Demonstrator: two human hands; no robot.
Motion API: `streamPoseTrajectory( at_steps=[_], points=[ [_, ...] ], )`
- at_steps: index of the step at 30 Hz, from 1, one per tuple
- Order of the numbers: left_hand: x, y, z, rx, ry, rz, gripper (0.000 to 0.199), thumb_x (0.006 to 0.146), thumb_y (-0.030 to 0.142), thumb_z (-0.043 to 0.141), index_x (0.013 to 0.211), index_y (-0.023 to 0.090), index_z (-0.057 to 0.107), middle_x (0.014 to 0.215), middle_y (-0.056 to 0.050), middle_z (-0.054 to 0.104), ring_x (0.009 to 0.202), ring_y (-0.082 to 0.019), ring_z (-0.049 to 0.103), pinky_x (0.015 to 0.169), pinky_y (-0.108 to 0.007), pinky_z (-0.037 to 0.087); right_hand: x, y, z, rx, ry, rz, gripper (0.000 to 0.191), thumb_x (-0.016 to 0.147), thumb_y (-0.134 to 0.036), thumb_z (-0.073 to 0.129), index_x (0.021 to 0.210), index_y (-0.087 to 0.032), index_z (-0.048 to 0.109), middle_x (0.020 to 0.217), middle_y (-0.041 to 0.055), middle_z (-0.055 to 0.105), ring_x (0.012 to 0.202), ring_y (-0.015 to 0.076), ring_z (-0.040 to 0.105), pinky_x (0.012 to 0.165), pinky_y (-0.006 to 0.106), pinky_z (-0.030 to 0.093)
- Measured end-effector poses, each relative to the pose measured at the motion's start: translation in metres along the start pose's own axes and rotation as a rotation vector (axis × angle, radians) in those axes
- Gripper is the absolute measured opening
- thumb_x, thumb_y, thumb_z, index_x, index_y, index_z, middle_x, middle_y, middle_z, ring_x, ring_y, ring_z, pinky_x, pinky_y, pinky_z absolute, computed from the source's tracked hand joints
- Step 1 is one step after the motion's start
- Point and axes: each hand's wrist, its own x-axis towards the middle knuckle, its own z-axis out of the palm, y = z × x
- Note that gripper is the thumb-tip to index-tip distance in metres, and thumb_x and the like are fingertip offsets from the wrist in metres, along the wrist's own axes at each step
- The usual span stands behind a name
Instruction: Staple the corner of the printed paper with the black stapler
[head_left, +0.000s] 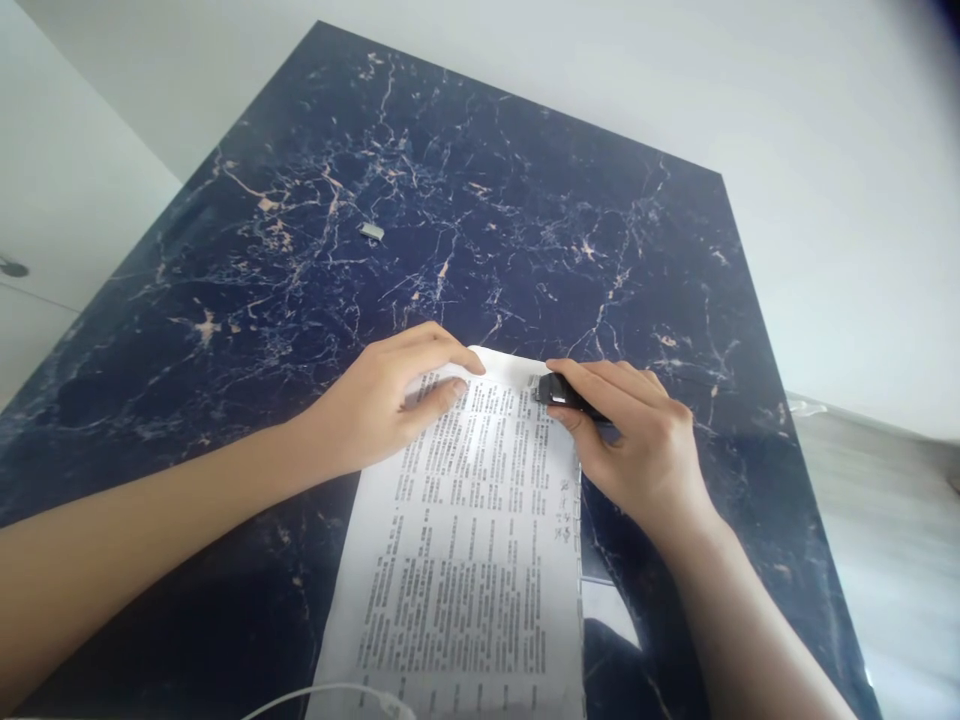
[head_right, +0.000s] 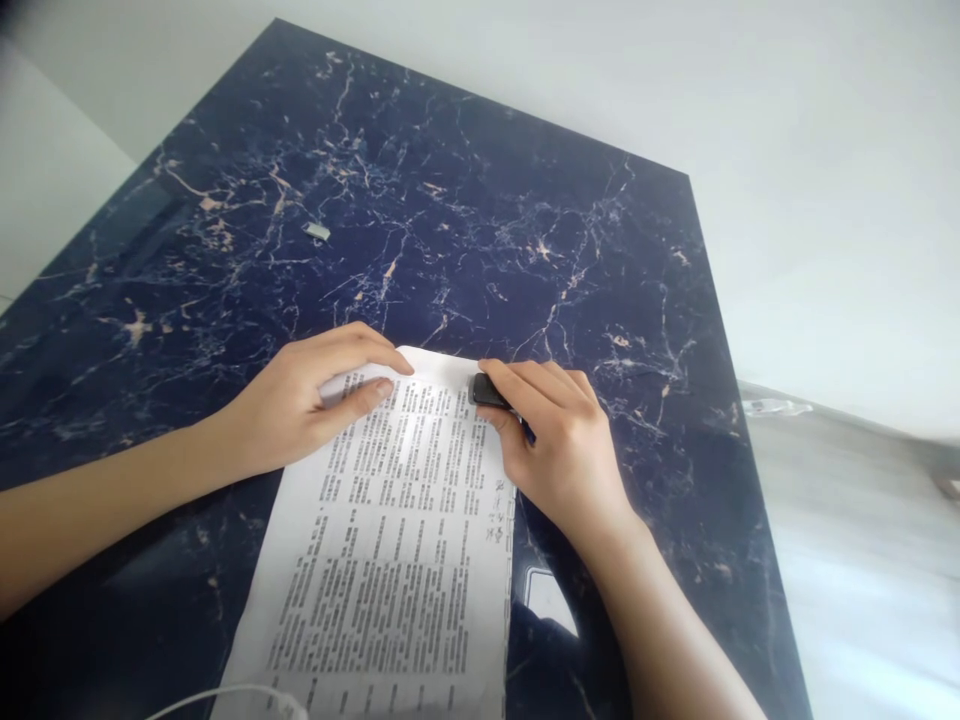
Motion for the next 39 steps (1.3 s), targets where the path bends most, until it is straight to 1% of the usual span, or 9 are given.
streamPoseTrajectory(
  at_steps=[9,14,17,22,25,30,34,36,39],
  points=[
    [0.000,0.001,0.000,0.003,0.001,-0.005,0.022,0.102,0.025,0.058,0.119,0.025,0.071,0.120,-0.006,0.068,0.105,-0.021,0.068,0.091,-0.038,0.058,0.002,-0.007,0.000,-0.079,-0.032,0.036,0.026,0.101,-0.021,0.059,0.123,-0.025,0.072,0.106,0.0053,0.077,0.092,0.0242,0.069,0.086,0.042,0.049],
    [0.000,0.002,0.000,-0.003,-0.001,-0.016,0.021,0.102,0.025,0.058,0.118,0.026,0.071,0.120,-0.005,0.068,0.103,-0.020,0.068,0.086,-0.035,0.058,0.001,-0.009,0.002,-0.122,-0.039,0.022,0.023,0.101,-0.018,0.060,0.121,-0.023,0.070,0.114,0.0051,0.077,0.101,0.0238,0.070,0.092,0.041,0.049],
    [0.000,0.002,0.000,-0.007,0.001,-0.023,0.021,0.102,0.026,0.059,0.118,0.026,0.072,0.120,-0.006,0.068,0.104,-0.020,0.068,0.083,-0.034,0.059,0.002,-0.013,0.002,-0.178,-0.070,0.020,0.023,0.101,-0.014,0.059,0.120,-0.022,0.069,0.118,0.0049,0.076,0.105,0.0239,0.070,0.093,0.041,0.048],
    [0.001,0.001,0.000,0.001,0.002,-0.016,0.022,0.102,0.027,0.059,0.120,0.025,0.072,0.121,-0.006,0.069,0.106,-0.022,0.068,0.088,-0.037,0.059,0.004,-0.020,0.005,-0.283,-0.132,0.013,0.022,0.102,-0.014,0.057,0.119,-0.020,0.068,0.119,0.0080,0.074,0.107,0.0269,0.065,0.089,0.042,0.045],
    [0.001,0.001,-0.001,0.009,0.009,-0.007,0.022,0.102,0.027,0.058,0.120,0.025,0.071,0.121,-0.007,0.068,0.108,-0.022,0.068,0.091,-0.038,0.059,0.003,-0.020,0.007,-0.332,-0.118,0.022,0.022,0.103,-0.015,0.053,0.119,-0.019,0.069,0.116,0.0109,0.072,0.102,0.0279,0.063,0.087,0.044,0.044],
    [0.000,0.001,-0.001,0.005,0.004,0.013,0.022,0.103,0.026,0.058,0.121,0.024,0.070,0.121,-0.006,0.068,0.108,-0.020,0.068,0.094,-0.039,0.059,0.001,-0.006,0.000,-0.069,-0.030,0.100,0.026,0.104,-0.020,0.052,0.124,-0.025,0.068,0.109,0.0067,0.072,0.098,0.0248,0.064,0.089,0.042,0.047],
    [-0.001,0.000,-0.001,0.021,0.001,0.048,0.023,0.104,0.023,0.056,0.124,0.024,0.068,0.122,-0.007,0.066,0.110,-0.020,0.067,0.100,-0.042,0.057,0.000,0.018,-0.008,-0.023,0.079,0.155,0.027,0.102,-0.021,0.053,0.122,-0.026,0.069,0.107,0.0066,0.073,0.100,0.0265,0.065,0.091,0.045,0.050],
    [-0.002,0.000,-0.001,0.076,-0.018,0.073,0.026,0.105,0.022,0.055,0.127,0.025,0.067,0.129,-0.008,0.064,0.118,-0.021,0.063,0.106,-0.046,0.054,0.001,0.029,-0.010,-0.020,0.128,0.175,0.026,0.101,-0.022,0.054,0.123,-0.026,0.069,0.108,0.0068,0.073,0.101,0.0269,0.066,0.090,0.045,0.051],
    [-0.003,0.000,0.001,0.220,-0.035,0.096,0.028,0.105,0.023,0.055,0.131,0.026,0.066,0.145,-0.010,0.055,0.137,-0.028,0.051,0.116,-0.056,0.046,0.003,0.039,-0.013,-0.033,0.156,0.219,0.026,0.101,-0.025,0.057,0.123,-0.026,0.069,0.108,0.0069,0.074,0.100,0.0265,0.068,0.089,0.044,0.052]
  ],
)
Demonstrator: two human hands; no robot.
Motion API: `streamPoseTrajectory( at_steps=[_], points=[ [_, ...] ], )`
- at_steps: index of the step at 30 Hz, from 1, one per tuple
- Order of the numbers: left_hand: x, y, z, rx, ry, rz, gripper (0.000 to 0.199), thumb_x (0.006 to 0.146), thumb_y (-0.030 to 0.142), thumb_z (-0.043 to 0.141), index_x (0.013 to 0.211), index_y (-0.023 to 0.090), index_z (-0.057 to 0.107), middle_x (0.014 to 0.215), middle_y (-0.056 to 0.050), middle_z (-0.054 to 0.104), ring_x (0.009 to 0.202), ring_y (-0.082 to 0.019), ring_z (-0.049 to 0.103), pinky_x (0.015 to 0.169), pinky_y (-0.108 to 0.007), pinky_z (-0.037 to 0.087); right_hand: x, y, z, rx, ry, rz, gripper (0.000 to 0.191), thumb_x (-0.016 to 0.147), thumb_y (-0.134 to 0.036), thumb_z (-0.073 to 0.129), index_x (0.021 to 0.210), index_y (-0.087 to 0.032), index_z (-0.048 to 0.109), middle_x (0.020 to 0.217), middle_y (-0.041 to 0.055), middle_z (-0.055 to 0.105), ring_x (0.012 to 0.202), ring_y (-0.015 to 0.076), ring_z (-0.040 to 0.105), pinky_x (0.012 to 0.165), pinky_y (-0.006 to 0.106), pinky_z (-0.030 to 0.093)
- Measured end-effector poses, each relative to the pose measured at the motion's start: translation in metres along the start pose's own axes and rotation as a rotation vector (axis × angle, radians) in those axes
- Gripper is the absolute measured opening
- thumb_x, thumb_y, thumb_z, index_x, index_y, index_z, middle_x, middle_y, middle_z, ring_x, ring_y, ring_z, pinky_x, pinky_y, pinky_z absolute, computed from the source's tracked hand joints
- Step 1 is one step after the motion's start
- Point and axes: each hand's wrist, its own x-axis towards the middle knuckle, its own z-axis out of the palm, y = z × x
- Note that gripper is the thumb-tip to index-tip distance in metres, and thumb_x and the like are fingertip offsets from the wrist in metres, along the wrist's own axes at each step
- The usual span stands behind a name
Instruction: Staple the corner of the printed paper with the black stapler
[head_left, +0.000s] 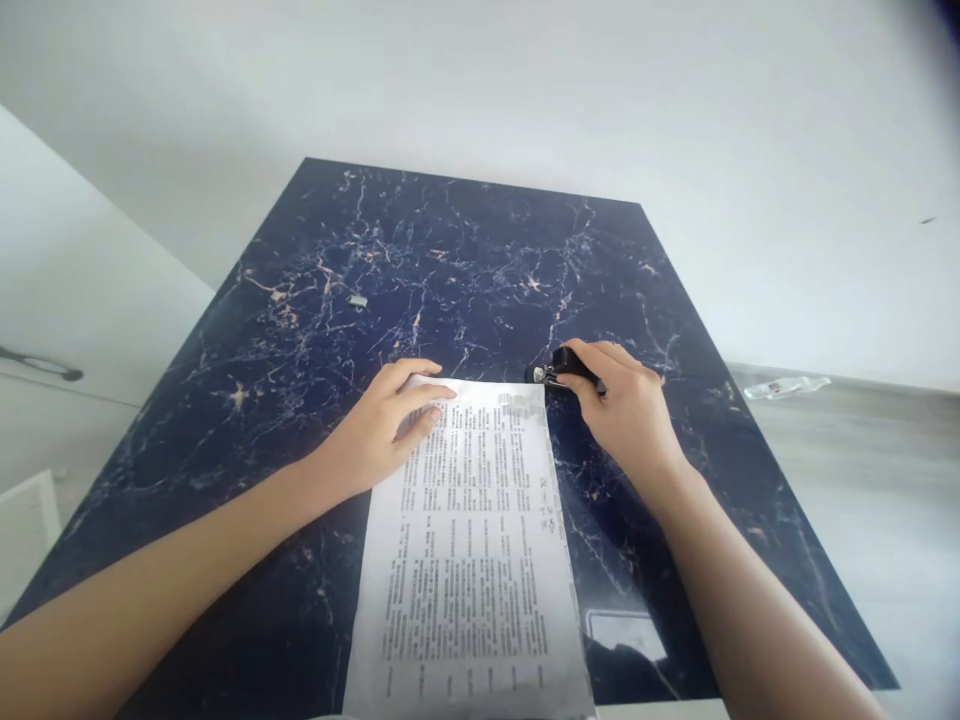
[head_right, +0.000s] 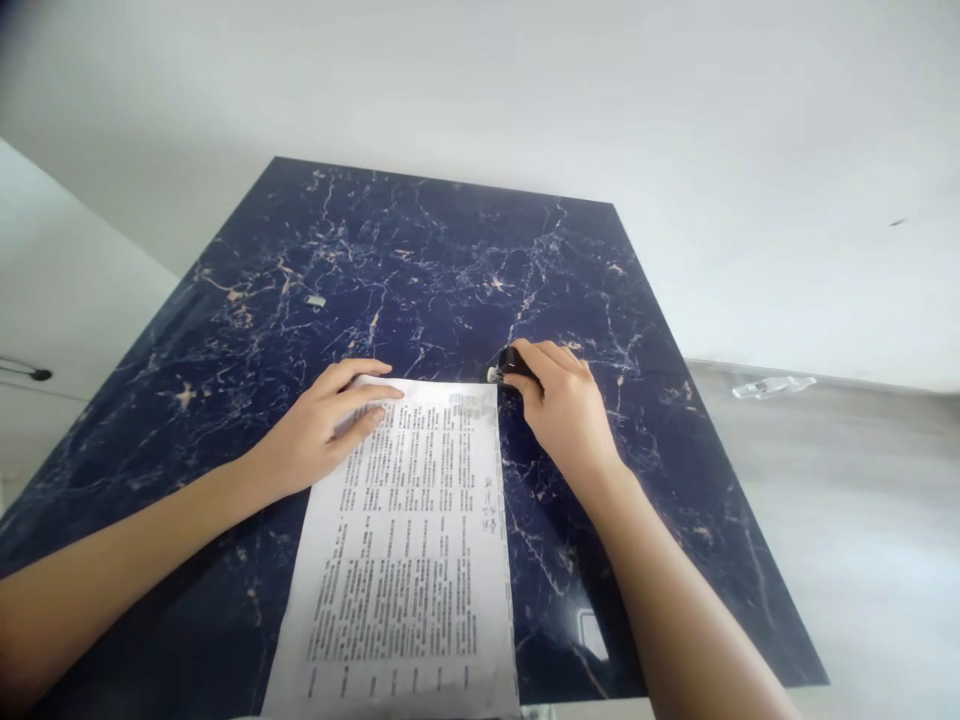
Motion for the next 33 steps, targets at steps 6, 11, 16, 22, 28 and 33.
streamPoseTrajectory(
  at_steps=[6,11,16,22,28,33],
  points=[
    [-0.003,0.003,-0.005,0.221,0.144,0.082,0.027,0.101,0.022,0.060,0.126,0.023,0.068,0.147,-0.014,0.053,0.140,-0.033,0.048,0.116,-0.061,0.043,0.002,0.011,-0.011,-0.034,-0.036,0.065,0.036,0.098,-0.032,0.063,0.133,-0.024,0.066,0.117,0.0089,0.073,0.108,0.0299,0.066,0.094,0.048,0.051],
    [-0.004,0.005,-0.012,0.147,-0.123,0.488,0.025,0.099,0.012,0.057,0.117,0.024,0.070,0.103,-0.005,0.073,0.094,-0.019,0.066,0.088,-0.040,0.056,0.001,0.036,-0.022,-0.108,-0.174,0.105,0.042,0.079,-0.030,0.080,0.120,-0.023,0.070,0.110,0.0086,0.074,0.099,0.0306,0.068,0.081,0.042,0.051],
    [-0.001,0.002,-0.018,0.143,-0.299,0.474,0.036,0.100,0.020,0.056,0.134,0.028,0.067,0.126,-0.007,0.073,0.117,-0.025,0.066,0.106,-0.049,0.051,0.003,0.048,-0.026,-0.146,-0.111,0.213,0.013,0.078,-0.027,0.075,0.090,-0.022,0.071,0.079,0.0028,0.072,0.069,0.0227,0.063,0.061,0.032,0.042],
    [-0.001,0.001,-0.012,0.226,-0.376,0.320,0.089,0.087,0.071,0.068,0.162,0.034,0.038,0.166,-0.011,0.043,0.152,-0.041,0.037,0.126,-0.072,0.019,0.000,0.017,-0.025,-0.060,0.339,0.282,0.025,0.082,-0.041,0.073,0.098,-0.022,0.075,0.082,0.0057,0.072,0.074,0.0254,0.063,0.068,0.038,0.047],
    [-0.001,0.000,0.000,0.292,-0.274,0.107,0.098,0.083,0.082,0.063,0.163,0.032,0.035,0.164,-0.015,0.041,0.152,-0.044,0.036,0.126,-0.075,0.015,-0.009,-0.033,-0.011,0.317,0.183,0.307,0.024,0.083,-0.033,0.075,0.103,-0.021,0.075,0.086,0.0043,0.075,0.075,0.0214,0.066,0.067,0.035,0.050],
    [-0.003,-0.001,-0.007,0.159,-0.240,-0.034,0.107,0.082,0.074,0.071,0.165,0.028,0.023,0.162,-0.018,0.045,0.152,-0.046,0.038,0.121,-0.072,0.034,-0.022,-0.052,0.012,0.338,0.022,0.219,0.022,0.081,-0.024,0.075,0.103,-0.023,0.073,0.098,0.0052,0.076,0.085,0.0235,0.068,0.076,0.040,0.054]
  ],
)
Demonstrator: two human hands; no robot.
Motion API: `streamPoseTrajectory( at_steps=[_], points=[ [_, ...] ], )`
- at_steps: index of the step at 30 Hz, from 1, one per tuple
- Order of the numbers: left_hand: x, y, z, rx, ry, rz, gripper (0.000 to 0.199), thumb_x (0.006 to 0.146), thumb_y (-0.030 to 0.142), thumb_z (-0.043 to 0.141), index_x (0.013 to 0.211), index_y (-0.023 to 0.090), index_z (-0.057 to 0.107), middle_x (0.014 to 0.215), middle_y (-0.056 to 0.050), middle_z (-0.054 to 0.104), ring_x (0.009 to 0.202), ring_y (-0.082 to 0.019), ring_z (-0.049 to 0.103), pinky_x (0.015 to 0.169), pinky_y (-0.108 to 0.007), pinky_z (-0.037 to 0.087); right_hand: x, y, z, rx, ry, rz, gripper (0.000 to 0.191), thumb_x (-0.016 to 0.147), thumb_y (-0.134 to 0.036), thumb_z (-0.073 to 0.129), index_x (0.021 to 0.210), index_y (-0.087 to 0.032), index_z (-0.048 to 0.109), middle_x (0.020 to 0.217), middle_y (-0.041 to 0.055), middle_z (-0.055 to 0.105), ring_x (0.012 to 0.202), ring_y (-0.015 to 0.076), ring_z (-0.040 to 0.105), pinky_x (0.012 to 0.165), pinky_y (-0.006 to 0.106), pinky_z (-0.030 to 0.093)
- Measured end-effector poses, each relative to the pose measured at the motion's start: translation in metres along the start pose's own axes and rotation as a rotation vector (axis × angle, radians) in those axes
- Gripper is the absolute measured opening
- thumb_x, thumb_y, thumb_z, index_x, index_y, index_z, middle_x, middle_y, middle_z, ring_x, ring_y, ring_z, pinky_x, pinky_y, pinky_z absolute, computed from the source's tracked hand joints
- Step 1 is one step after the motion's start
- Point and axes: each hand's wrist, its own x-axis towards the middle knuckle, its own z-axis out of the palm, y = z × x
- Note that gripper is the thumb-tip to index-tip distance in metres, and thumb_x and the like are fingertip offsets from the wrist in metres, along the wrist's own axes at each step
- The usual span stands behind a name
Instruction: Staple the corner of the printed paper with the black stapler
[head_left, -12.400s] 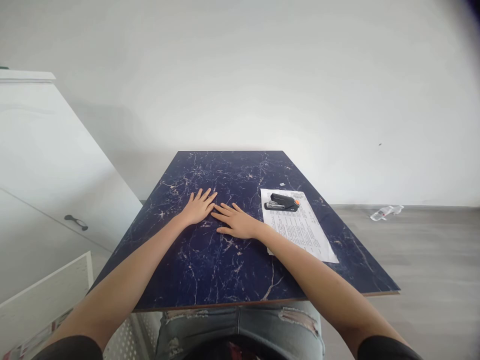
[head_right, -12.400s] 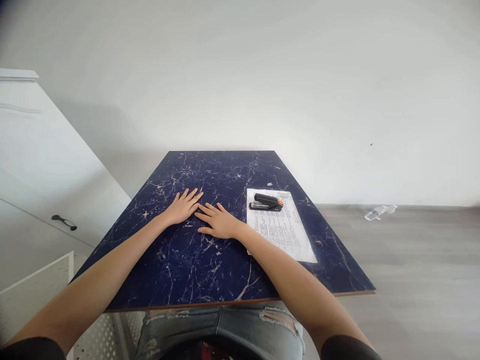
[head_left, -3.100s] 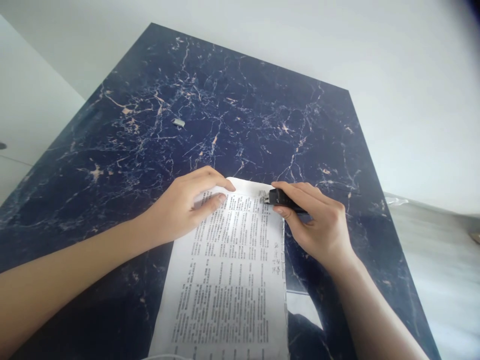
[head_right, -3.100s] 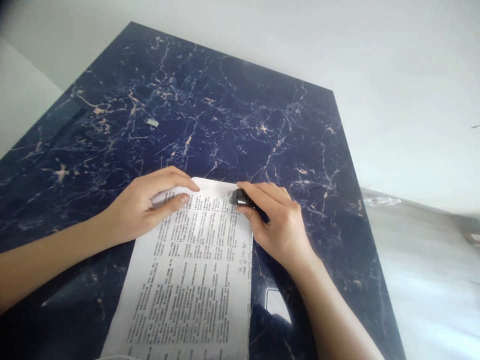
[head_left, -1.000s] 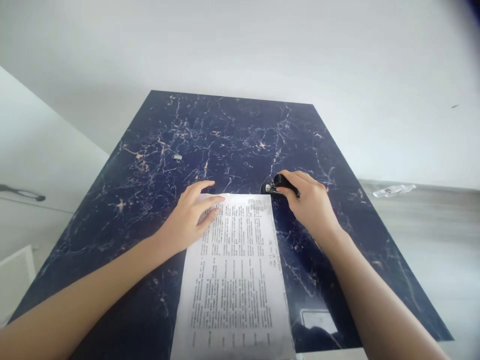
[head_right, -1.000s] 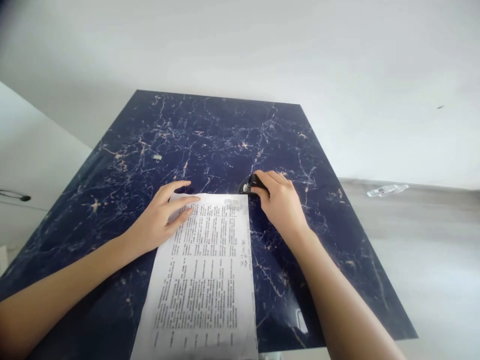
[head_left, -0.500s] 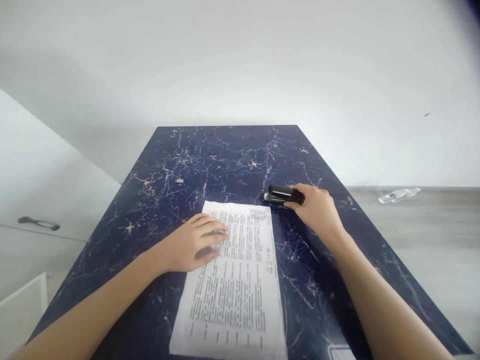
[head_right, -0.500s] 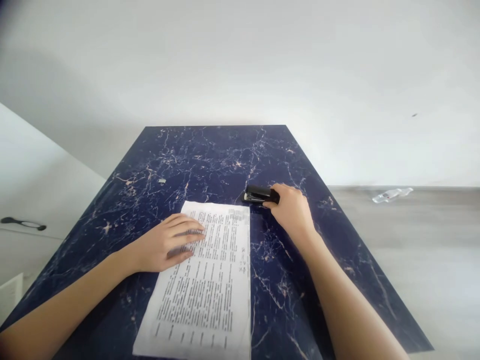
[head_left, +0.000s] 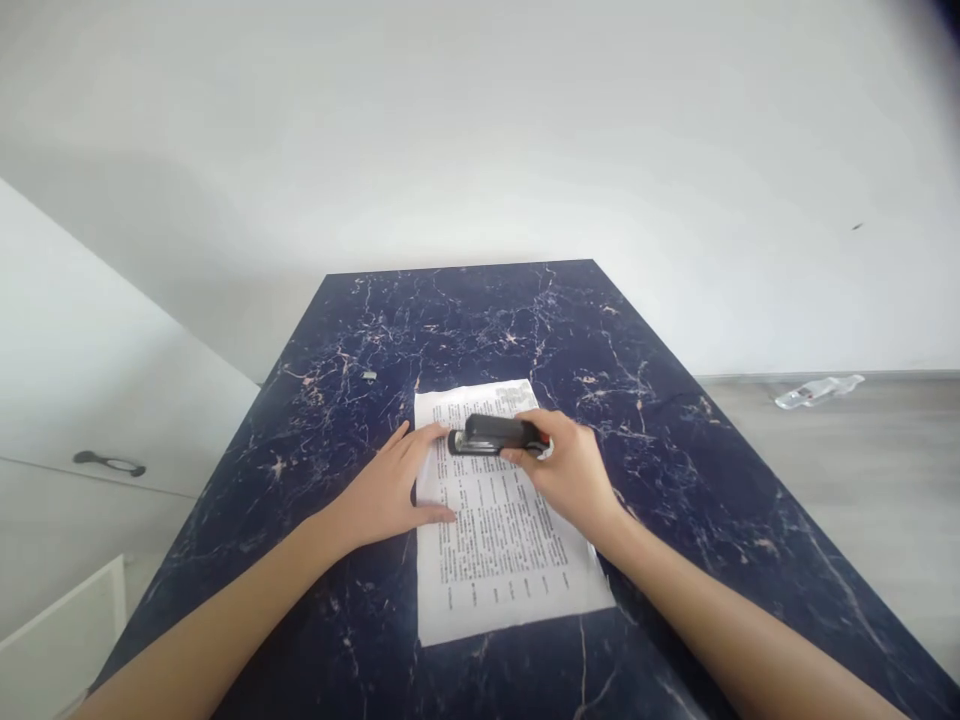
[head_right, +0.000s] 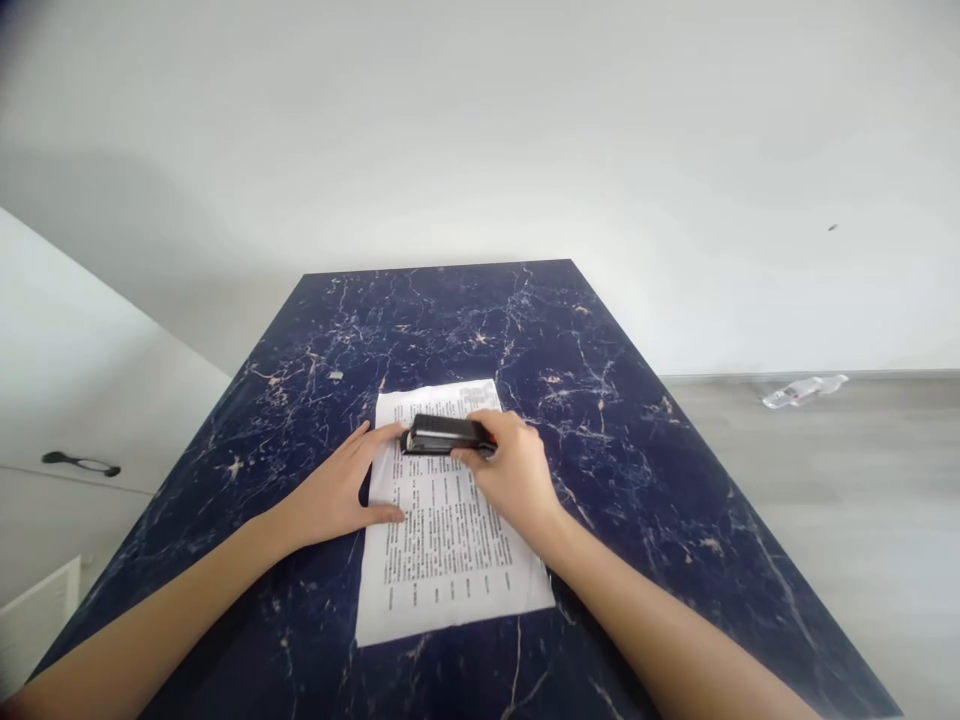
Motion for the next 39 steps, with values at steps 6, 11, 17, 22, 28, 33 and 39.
streamPoseTrajectory(
  at_steps=[6,11,17,22,28,33,39],
  points=[
    [-0.001,-0.002,-0.006,-0.035,-0.012,0.029,0.103,0.081,0.067,0.078,0.164,0.032,0.028,0.165,-0.015,0.043,0.153,-0.042,0.039,0.127,-0.067,0.029,-0.005,0.002,0.012,-0.024,-0.215,-0.161,0.024,0.082,-0.017,0.078,0.104,-0.023,0.072,0.097,0.0046,0.075,0.092,0.0248,0.068,0.079,0.041,0.057],
    [0.001,-0.007,-0.006,-0.021,-0.042,0.115,0.085,0.085,0.066,0.074,0.158,0.035,0.042,0.167,-0.009,0.041,0.153,-0.038,0.039,0.130,-0.068,0.018,0.028,0.032,-0.026,0.051,-0.503,-0.501,0.055,0.093,-0.056,0.072,0.139,-0.025,0.066,0.141,0.0116,0.068,0.137,0.0310,0.059,0.110,0.054,0.052],
    [0.001,-0.009,-0.005,-0.023,-0.051,0.113,0.077,0.086,0.068,0.072,0.152,0.034,0.051,0.166,-0.008,0.041,0.154,-0.038,0.038,0.131,-0.067,0.018,0.054,0.064,-0.044,-0.048,-0.670,-0.511,0.053,0.111,-0.048,0.040,0.162,-0.032,0.040,0.168,0.0024,0.038,0.158,0.0230,0.030,0.132,0.058,0.017],
    [0.001,-0.011,-0.002,-0.038,-0.022,0.134,0.077,0.086,0.066,0.073,0.152,0.034,0.051,0.165,-0.009,0.043,0.153,-0.038,0.039,0.131,-0.066,0.018,0.054,0.068,-0.036,-0.147,-0.609,-0.492,0.049,0.112,-0.041,0.042,0.161,-0.033,0.041,0.168,0.0011,0.039,0.158,0.0217,0.031,0.133,0.056,0.018],
    [0.001,-0.014,0.001,-0.043,-0.021,0.125,0.076,0.087,0.065,0.073,0.152,0.035,0.050,0.166,-0.007,0.041,0.154,-0.038,0.038,0.131,-0.067,0.018,0.055,0.077,-0.037,-0.275,-0.431,-0.506,0.039,0.110,-0.032,0.047,0.146,-0.029,0.063,0.149,0.0027,0.063,0.139,0.0246,0.059,0.128,0.057,0.036],
    [0.001,-0.016,0.002,-0.034,-0.037,0.121,0.077,0.087,0.067,0.072,0.153,0.036,0.049,0.167,-0.005,0.040,0.155,-0.038,0.036,0.132,-0.066,0.016,0.053,0.076,-0.027,-0.273,-0.426,-0.558,0.043,0.110,-0.031,0.047,0.151,-0.031,0.058,0.153,0.0009,0.059,0.142,0.0248,0.056,0.128,0.054,0.037],
    [0.002,-0.016,0.002,-0.047,-0.036,0.117,0.078,0.086,0.067,0.073,0.153,0.036,0.049,0.167,-0.006,0.041,0.154,-0.039,0.036,0.131,-0.068,0.016,0.054,0.073,-0.025,-0.325,-0.429,-0.559,0.042,0.109,-0.028,0.046,0.148,-0.029,0.061,0.155,0.0012,0.057,0.142,0.0246,0.056,0.129,0.054,0.036]
  ],
)
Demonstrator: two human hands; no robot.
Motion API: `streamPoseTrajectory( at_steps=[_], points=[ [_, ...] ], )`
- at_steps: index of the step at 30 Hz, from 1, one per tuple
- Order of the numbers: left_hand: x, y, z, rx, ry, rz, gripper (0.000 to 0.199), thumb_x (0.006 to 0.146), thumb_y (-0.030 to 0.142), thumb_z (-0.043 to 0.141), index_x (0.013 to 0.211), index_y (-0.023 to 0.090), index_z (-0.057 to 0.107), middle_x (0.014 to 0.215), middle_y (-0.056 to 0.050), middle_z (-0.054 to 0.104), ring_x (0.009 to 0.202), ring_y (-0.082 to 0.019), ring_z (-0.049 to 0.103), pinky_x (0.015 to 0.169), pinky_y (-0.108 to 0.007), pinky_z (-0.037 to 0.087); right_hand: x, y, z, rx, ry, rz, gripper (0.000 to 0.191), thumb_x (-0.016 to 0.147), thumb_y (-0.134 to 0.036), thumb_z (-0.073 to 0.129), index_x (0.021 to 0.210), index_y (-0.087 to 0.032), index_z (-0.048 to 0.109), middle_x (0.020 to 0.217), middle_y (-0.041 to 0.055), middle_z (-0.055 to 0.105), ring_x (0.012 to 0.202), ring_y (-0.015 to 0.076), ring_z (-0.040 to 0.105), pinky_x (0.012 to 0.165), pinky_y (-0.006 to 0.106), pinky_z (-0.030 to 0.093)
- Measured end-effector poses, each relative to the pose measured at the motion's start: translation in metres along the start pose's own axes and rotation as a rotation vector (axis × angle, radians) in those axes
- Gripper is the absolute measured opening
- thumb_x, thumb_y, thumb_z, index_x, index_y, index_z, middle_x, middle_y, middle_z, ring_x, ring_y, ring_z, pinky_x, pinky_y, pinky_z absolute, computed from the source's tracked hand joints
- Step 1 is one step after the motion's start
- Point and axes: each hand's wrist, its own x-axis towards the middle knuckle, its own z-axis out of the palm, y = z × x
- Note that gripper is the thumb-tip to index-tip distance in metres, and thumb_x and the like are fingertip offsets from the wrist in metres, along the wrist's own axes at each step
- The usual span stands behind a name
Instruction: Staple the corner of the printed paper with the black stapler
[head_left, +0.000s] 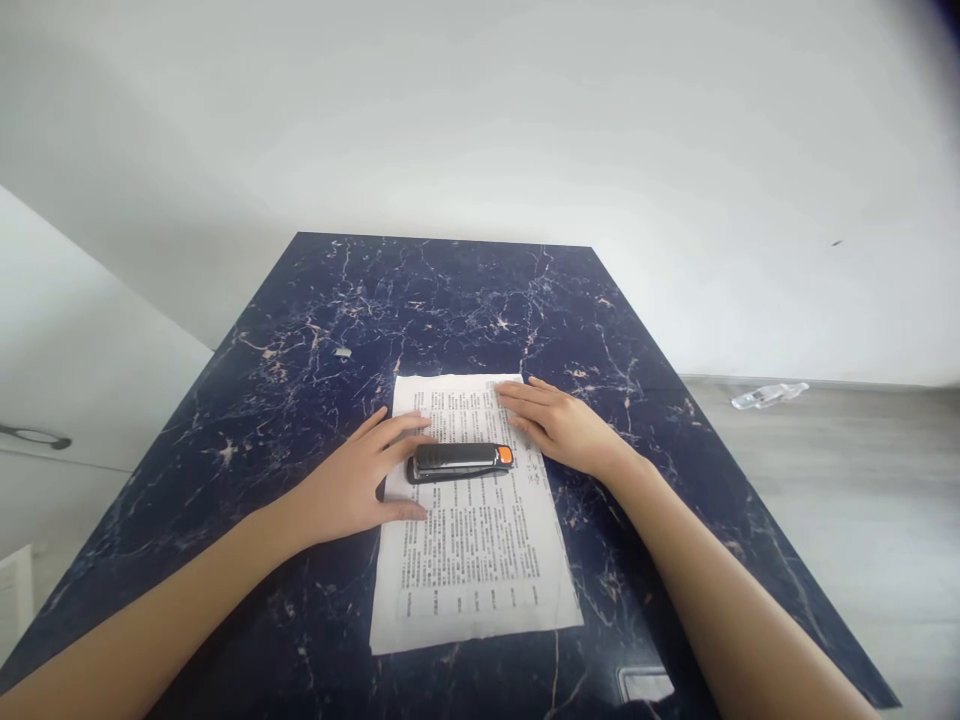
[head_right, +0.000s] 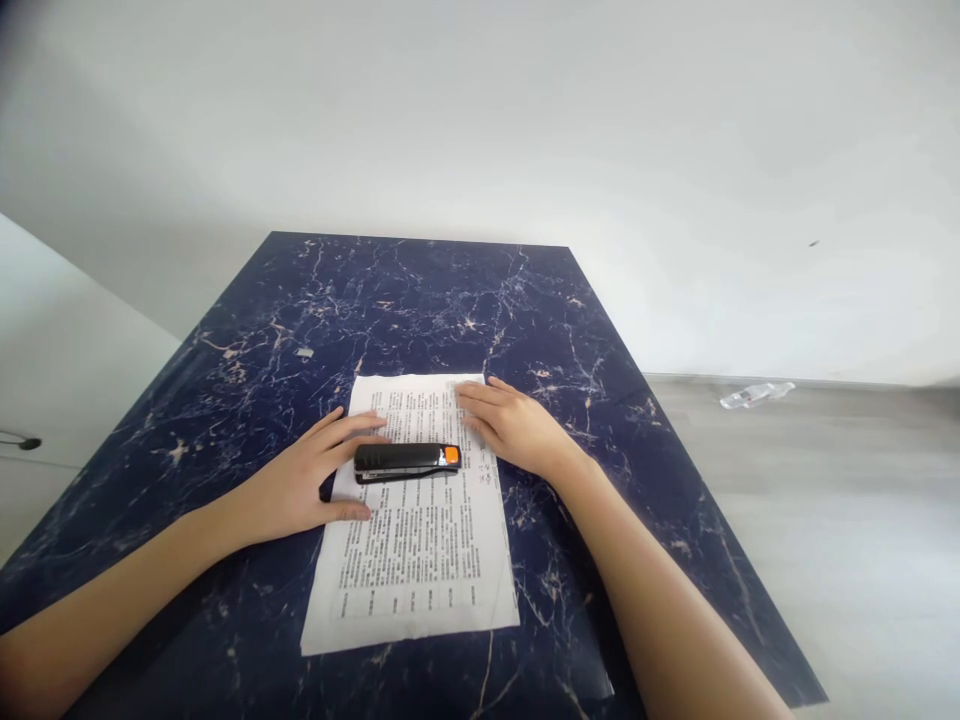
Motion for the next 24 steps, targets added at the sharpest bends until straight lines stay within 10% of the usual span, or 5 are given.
streamPoseTrajectory(
  at_steps=[9,17,24],
  points=[
    [0.000,0.001,-0.001,-0.010,-0.011,-0.010,0.081,0.086,0.068,0.072,0.156,0.038,0.046,0.168,-0.006,0.039,0.155,-0.040,0.035,0.130,-0.068,0.015,-0.011,0.009,-0.005,-0.055,0.172,0.175,0.031,0.106,-0.035,0.054,0.123,-0.027,0.079,0.128,0.0034,0.076,0.119,0.0259,0.072,0.120,0.054,0.047],
    [0.001,0.005,-0.002,-0.010,-0.003,0.025,0.080,0.087,0.069,0.071,0.154,0.034,0.048,0.165,-0.009,0.042,0.154,-0.038,0.037,0.131,-0.066,0.014,0.003,-0.050,0.003,0.453,0.303,0.214,0.029,0.104,-0.040,0.059,0.121,-0.026,0.077,0.124,0.0061,0.076,0.120,0.0254,0.069,0.105,0.045,0.054],
    [0.001,0.007,-0.003,-0.055,0.007,0.012,0.083,0.085,0.070,0.071,0.155,0.033,0.047,0.164,-0.010,0.043,0.154,-0.037,0.037,0.132,-0.064,0.012,0.003,-0.089,0.019,0.571,0.325,0.665,0.036,0.106,-0.037,0.042,0.103,-0.024,0.075,0.106,0.0078,0.077,0.096,0.0243,0.071,0.086,0.042,0.053]
  ],
)
